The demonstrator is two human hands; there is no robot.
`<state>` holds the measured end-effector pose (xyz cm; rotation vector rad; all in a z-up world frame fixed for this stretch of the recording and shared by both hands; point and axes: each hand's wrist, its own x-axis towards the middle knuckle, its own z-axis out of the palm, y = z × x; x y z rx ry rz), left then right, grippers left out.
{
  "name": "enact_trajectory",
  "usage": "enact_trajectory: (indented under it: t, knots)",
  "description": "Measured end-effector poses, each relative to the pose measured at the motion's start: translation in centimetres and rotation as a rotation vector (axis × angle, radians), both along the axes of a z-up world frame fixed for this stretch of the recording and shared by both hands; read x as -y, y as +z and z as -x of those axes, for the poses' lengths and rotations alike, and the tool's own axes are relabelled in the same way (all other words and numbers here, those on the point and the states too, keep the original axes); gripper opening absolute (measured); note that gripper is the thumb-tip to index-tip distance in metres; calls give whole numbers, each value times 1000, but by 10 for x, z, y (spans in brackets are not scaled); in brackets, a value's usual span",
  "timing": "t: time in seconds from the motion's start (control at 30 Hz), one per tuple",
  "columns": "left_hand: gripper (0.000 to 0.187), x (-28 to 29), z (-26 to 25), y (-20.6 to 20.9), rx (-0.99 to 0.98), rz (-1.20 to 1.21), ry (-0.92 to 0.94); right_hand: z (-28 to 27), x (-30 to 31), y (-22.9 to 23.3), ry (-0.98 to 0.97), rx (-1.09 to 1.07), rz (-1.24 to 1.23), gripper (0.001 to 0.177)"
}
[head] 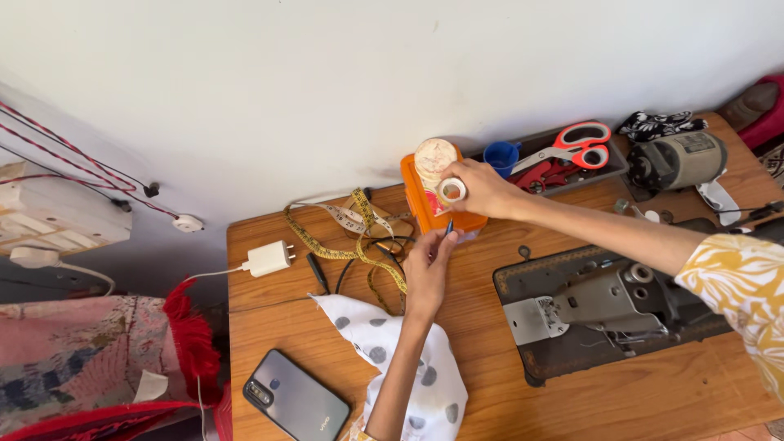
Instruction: The person tidies a sewing table: they close an orange plastic container, place scissors and small items into a tray, hang a measuring tape and headbands on a wall hook, coil a cable, plug in a charger, and fold a red-fringed cloth runner, setting it on top of an air cooler.
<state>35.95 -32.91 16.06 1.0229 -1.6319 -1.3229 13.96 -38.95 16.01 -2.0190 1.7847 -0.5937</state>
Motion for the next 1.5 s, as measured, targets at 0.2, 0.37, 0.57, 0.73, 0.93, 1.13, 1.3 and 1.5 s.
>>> enact_trajectory:
  t: [0.2,0.37,0.57,0.73,0.93,1.13,1.3,1.5]
  knots:
    - [25,26,7,9,-51,-12,110,-1,-7,-3,-10,22,38,60]
    - [22,46,28,25,-320,-121,100,16,-12,37,1,556,-262,38]
    - [22,49,62,32,-257,-105,83,55,-33,86,22,205,-386,30]
    - [25,38,72,26,-75,-194,-9,96,-31,77,149,-19,-380,24]
    - [24,32,72,4,-65,-175,-95,129,-24,27,97,-267,-413,20]
    - [21,8,61,-21,-64,-37,-151,136,-17,-16,99,-647,-399,26]
    - [27,-2,-3,-21,95,125,-145,121,-14,-4,155,-700,-474,36]
    - [72,-30,-102,-5,679,155,-304,58,-52,106,206,-380,-553,43]
